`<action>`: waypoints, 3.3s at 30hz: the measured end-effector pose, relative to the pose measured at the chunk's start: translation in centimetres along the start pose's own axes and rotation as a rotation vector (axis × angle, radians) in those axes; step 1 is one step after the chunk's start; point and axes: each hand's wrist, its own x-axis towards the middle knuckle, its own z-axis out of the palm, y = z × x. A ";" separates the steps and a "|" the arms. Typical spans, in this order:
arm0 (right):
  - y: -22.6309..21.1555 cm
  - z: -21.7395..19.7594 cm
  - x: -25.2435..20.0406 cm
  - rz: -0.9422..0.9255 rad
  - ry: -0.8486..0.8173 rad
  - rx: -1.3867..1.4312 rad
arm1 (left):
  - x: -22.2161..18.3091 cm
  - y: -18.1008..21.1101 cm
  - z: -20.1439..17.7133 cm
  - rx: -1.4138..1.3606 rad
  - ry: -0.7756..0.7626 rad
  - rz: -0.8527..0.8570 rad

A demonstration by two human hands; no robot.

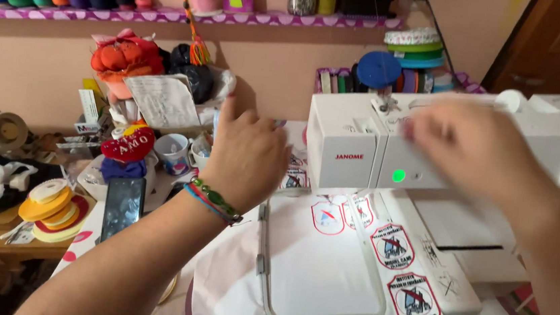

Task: Rethreading an embroidery machine, adjusting the fabric hoop, and cutting excess threads from embroidered patches.

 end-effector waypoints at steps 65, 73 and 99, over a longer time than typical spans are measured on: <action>6.9 0.7 9.3 0.237 -0.186 -0.323 | 13.3 -14.0 40.5 -0.962 0.123 -0.771; 6.5 0.3 9.5 0.295 -0.215 -0.354 | 15.6 -9.8 13.8 -1.523 -0.084 -1.089; -7.0 5.6 18.8 0.019 -0.239 0.812 | 8.1 -10.8 -1.6 -1.793 0.049 -0.223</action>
